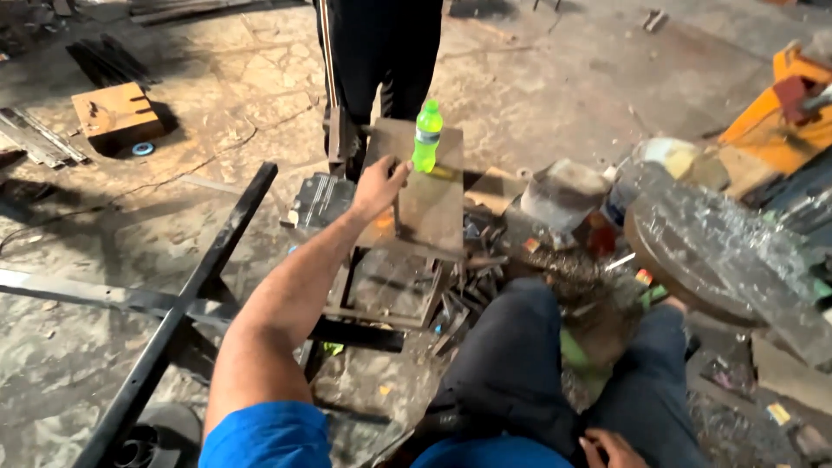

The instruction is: Aligning and inserting a metal pin into a hole on a metal plate workpiece.

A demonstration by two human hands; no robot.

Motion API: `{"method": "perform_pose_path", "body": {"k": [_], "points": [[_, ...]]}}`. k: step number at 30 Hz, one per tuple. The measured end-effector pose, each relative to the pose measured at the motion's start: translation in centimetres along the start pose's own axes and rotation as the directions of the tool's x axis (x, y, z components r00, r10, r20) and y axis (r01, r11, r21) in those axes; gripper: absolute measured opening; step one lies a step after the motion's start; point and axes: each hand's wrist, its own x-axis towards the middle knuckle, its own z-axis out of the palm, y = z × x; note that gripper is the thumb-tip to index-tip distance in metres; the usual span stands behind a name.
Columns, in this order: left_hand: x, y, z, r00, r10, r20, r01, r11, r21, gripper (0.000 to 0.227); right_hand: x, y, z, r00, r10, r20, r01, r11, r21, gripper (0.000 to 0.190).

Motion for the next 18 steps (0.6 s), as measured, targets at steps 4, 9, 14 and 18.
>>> {"method": "perform_pose_path", "body": {"k": [4,9,14,18], "points": [[-0.8,3.8,-1.8,0.977,-0.184,0.109,0.205,0.951,-0.23,0.045,-1.1,-6.6,-8.0,0.996,0.074,0.054,-0.077,0.996,0.051,0.036],[0.1,1.6,0.0,0.97,-0.135,0.202,0.213,0.874,-0.437,0.042,-1.5,-7.8,-9.2,0.994,0.003,0.112,-0.019,0.989,0.144,0.037],[0.6,0.7,1.4,0.971,-0.03,0.238,0.142,0.87,-0.472,0.039,-1.0,-6.9,-7.9,0.993,-0.018,0.116,0.002,0.99,0.14,0.037],[0.1,2.8,0.4,0.99,0.023,0.141,0.009,0.975,-0.222,0.036,-0.2,3.3,2.4,0.978,-0.11,-0.18,0.136,0.981,0.142,0.027]]}}
